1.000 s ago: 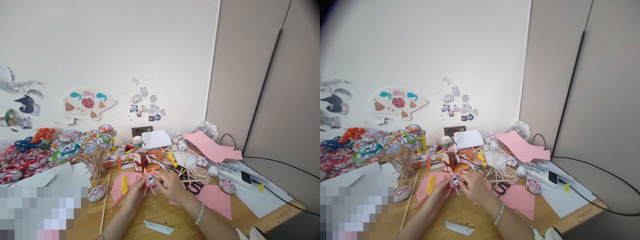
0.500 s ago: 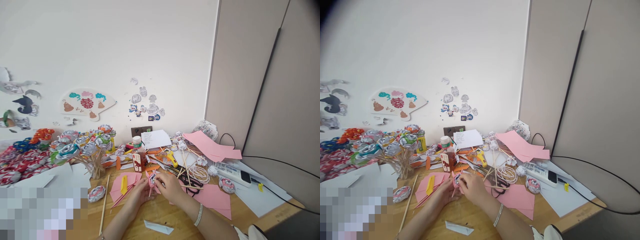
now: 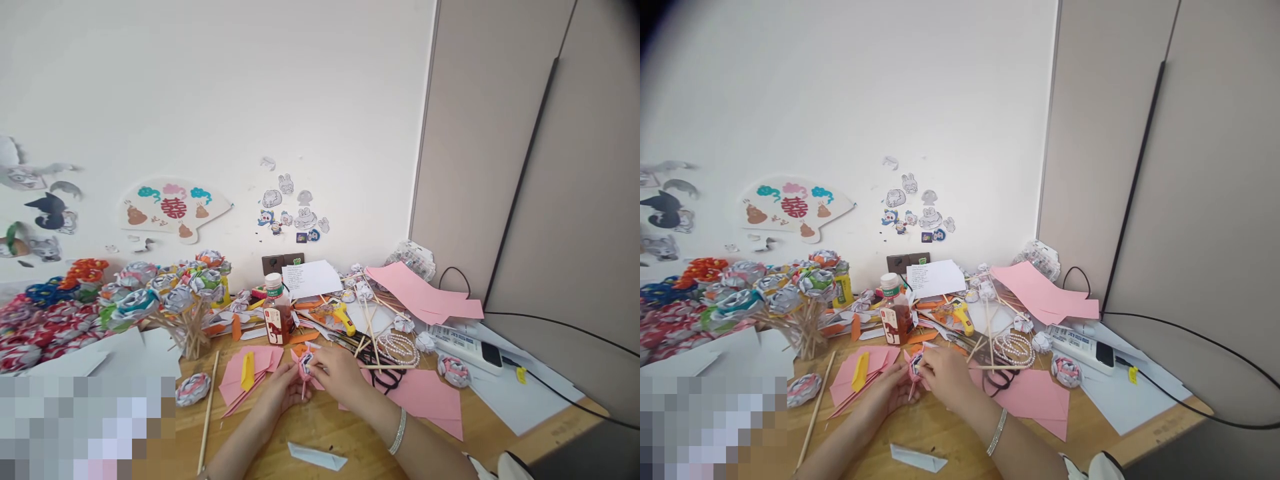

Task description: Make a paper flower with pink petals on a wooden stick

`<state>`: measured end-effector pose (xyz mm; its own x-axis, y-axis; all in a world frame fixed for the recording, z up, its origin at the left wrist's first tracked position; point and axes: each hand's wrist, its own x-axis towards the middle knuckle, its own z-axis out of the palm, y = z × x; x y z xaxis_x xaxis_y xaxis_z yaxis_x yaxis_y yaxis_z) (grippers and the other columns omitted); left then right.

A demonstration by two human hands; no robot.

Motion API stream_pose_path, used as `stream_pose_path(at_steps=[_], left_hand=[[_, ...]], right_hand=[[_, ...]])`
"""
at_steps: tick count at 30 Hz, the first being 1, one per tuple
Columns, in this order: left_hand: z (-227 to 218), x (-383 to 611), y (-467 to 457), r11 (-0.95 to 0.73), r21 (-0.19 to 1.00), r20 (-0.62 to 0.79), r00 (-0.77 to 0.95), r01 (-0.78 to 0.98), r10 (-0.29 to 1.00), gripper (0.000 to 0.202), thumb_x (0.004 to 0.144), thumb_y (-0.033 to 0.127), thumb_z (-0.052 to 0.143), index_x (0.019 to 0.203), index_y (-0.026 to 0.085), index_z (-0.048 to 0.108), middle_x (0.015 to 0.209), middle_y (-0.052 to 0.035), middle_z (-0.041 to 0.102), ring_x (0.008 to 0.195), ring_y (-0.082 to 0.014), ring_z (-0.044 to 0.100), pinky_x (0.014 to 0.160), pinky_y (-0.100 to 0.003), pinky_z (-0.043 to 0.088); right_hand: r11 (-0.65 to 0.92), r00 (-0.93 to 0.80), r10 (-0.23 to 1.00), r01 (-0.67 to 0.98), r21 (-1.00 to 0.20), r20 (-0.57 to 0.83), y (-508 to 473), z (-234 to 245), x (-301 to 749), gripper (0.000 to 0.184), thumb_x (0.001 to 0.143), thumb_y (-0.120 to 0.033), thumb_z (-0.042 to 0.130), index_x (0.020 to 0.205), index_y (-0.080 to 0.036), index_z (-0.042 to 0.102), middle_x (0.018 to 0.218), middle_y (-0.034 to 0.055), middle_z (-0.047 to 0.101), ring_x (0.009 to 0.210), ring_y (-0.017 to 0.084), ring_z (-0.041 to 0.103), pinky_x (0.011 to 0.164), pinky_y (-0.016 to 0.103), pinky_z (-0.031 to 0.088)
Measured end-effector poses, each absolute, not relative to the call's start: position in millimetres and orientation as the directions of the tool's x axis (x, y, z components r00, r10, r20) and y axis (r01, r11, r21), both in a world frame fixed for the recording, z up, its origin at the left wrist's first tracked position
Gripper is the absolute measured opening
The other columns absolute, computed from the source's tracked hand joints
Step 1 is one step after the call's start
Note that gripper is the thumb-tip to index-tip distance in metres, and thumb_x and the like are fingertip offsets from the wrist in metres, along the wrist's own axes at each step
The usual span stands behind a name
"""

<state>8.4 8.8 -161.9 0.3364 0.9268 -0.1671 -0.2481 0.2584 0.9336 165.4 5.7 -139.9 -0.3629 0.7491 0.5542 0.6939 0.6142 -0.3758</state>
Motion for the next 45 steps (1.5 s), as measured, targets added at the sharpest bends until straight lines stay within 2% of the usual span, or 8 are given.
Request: stream_pose_path(at_steps=[5, 13, 20, 26, 33, 37, 42, 45], left_hand=[[-163, 8, 9, 0.263, 0.933, -0.175, 0.327, -0.245, 0.929, 0.032, 0.065, 0.045, 0.068, 0.072, 0.018, 0.052, 0.062, -0.0017, 0.067, 0.054, -0.0151, 0.062, 0.055, -0.025, 0.044], [-161, 7, 9, 0.265, 0.933, -0.178, 0.330, -0.244, 0.927, 0.030, 0.065, 0.045, 0.068, 0.072, 0.020, 0.054, 0.064, -0.0021, 0.066, 0.054, -0.0152, 0.060, 0.057, -0.027, 0.045], [-165, 9, 11, 0.260, 0.934, -0.175, 0.320, -0.246, 0.931, 0.028, 0.066, 0.043, 0.067, 0.072, 0.019, 0.053, 0.060, -0.0002, 0.065, 0.052, -0.0143, 0.060, 0.055, -0.025, 0.044], [-166, 7, 10, 0.242, 0.928, -0.127, 0.371, -0.283, 0.920, 0.027, 0.069, 0.042, 0.067, 0.073, 0.019, 0.055, 0.065, -0.0019, 0.068, 0.053, -0.0135, 0.060, 0.055, -0.024, 0.043], [-163, 9, 8, 0.245, 0.939, -0.153, 0.345, -0.241, 0.926, 0.028, 0.069, 0.043, 0.067, 0.074, 0.019, 0.055, 0.066, -0.0024, 0.068, 0.056, -0.0160, 0.061, 0.057, -0.026, 0.043], [-164, 9, 9, 0.248, 0.944, -0.168, 0.328, -0.218, 0.930, 0.029, 0.067, 0.043, 0.067, 0.075, 0.019, 0.054, 0.065, -0.0019, 0.068, 0.057, -0.0167, 0.062, 0.059, -0.027, 0.043], [-165, 8, 10, 0.246, 0.942, -0.157, 0.347, -0.228, 0.925, 0.028, 0.068, 0.043, 0.067, 0.075, 0.020, 0.053, 0.068, -0.0021, 0.070, 0.059, -0.0164, 0.063, 0.058, -0.027, 0.043], [-165, 9, 10, 0.251, 0.943, -0.167, 0.342, -0.220, 0.925, 0.031, 0.065, 0.044, 0.069, 0.072, 0.020, 0.052, 0.063, -0.0012, 0.069, 0.056, -0.0154, 0.062, 0.056, -0.025, 0.043]], right_hand=[[0.604, -0.308, 0.762, 0.655, -0.454, 0.570, 4, -139, 165, 0.015, 0.078, -0.009, 0.055, 0.069, -0.020, 0.060, 0.075, -0.0017, 0.064, 0.073, 0.014, 0.058, 0.063, 0.021, 0.037], [0.589, -0.303, 0.772, 0.672, -0.450, 0.558, 9, -141, 167, 0.017, 0.076, -0.008, 0.057, 0.068, -0.021, 0.064, 0.074, -0.0014, 0.064, 0.072, 0.013, 0.059, 0.062, 0.020, 0.038], [0.559, -0.243, 0.800, 0.633, -0.536, 0.549, 9, -142, 166, 0.014, 0.069, -0.009, 0.060, 0.064, -0.021, 0.065, 0.071, -0.0008, 0.065, 0.069, 0.014, 0.059, 0.060, 0.021, 0.039], [0.455, -0.158, 0.876, 0.585, -0.671, 0.456, 5, -136, 164, 0.014, 0.068, -0.012, 0.057, 0.058, -0.019, 0.063, 0.067, -0.0014, 0.064, 0.063, 0.013, 0.058, 0.057, 0.020, 0.038], [0.250, -0.088, 0.967, 0.527, -0.812, 0.241, 3, -132, 165, 0.004, 0.063, -0.018, 0.066, 0.059, -0.019, 0.068, 0.063, -0.0016, 0.064, 0.058, 0.013, 0.054, 0.050, 0.020, 0.034], [0.250, -0.104, 0.968, 0.491, -0.835, 0.229, 8, -138, 166, 0.002, 0.062, -0.017, 0.067, 0.062, -0.017, 0.069, 0.066, -0.0007, 0.066, 0.062, 0.013, 0.055, 0.054, 0.020, 0.036], [0.241, -0.146, 0.970, 0.451, -0.859, 0.195, 17, -149, 167, 0.009, 0.060, -0.015, 0.068, 0.069, -0.015, 0.069, 0.066, -0.0003, 0.065, 0.062, 0.012, 0.055, 0.056, 0.020, 0.038], [0.272, -0.162, 0.962, 0.445, -0.853, 0.222, 16, -151, 167, 0.004, 0.062, -0.016, 0.067, 0.065, -0.016, 0.068, 0.066, 0.0000, 0.065, 0.063, 0.013, 0.056, 0.057, 0.020, 0.037]])
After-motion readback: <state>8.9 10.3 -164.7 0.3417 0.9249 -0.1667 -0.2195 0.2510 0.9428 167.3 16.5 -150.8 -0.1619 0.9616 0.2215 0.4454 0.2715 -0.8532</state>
